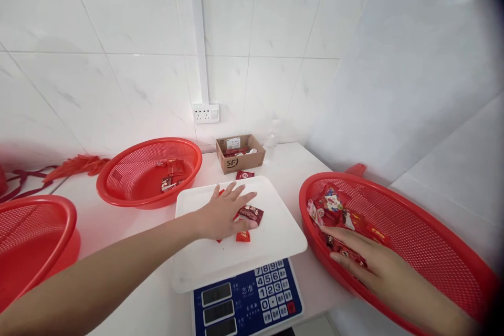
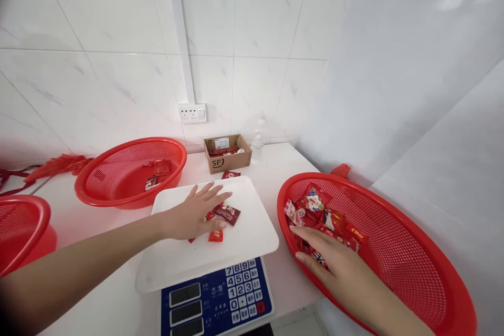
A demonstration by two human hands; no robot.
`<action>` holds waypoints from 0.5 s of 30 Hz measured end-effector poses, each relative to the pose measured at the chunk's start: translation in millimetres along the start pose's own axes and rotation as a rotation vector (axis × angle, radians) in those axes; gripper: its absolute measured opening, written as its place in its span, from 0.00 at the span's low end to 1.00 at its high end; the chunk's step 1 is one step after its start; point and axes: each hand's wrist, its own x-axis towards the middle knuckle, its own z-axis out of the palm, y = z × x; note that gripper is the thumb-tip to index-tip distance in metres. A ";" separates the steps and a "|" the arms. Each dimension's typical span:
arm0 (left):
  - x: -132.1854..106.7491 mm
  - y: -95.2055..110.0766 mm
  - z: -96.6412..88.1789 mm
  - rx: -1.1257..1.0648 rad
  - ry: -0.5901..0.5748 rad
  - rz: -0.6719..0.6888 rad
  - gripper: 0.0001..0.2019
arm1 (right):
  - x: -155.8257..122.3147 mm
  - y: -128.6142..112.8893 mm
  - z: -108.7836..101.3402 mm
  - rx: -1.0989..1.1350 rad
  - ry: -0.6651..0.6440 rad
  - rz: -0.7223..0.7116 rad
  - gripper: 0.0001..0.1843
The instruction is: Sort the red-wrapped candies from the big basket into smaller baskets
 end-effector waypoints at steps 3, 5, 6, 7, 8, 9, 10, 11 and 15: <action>2.0 9.3 21.7 0.058 0.050 -0.121 0.37 | -8.0 5.1 17.7 0.037 0.119 0.075 0.28; 4.4 9.0 30.0 0.120 0.074 -0.049 0.33 | -7.4 -0.2 25.0 0.047 0.148 0.087 0.28; 5.2 6.7 30.4 0.140 0.074 0.021 0.31 | -5.9 -3.7 27.2 0.048 0.148 0.074 0.28; 5.4 3.2 28.3 0.148 0.060 0.096 0.28 | -4.1 -7.0 28.7 0.047 0.143 0.053 0.28; 4.9 -1.1 24.2 0.144 0.030 0.162 0.26 | -2.1 -9.2 29.9 0.041 0.138 0.029 0.27; 3.5 -6.1 18.6 0.133 -0.002 0.210 0.26 | -0.3 -9.9 31.2 0.033 0.142 0.009 0.27; 1.1 -11.7 12.3 0.121 -0.025 0.231 0.27 | 1.2 -9.0 33.1 0.023 0.154 -0.008 0.27; -2.4 -18.0 6.0 0.110 -0.028 0.220 0.29 | 2.3 -6.3 35.7 0.014 0.170 -0.023 0.27; -26.7 -54.0 -12.7 0.119 0.085 -0.144 0.32 | 3.7 17.0 55.5 -0.008 0.241 -0.093 0.26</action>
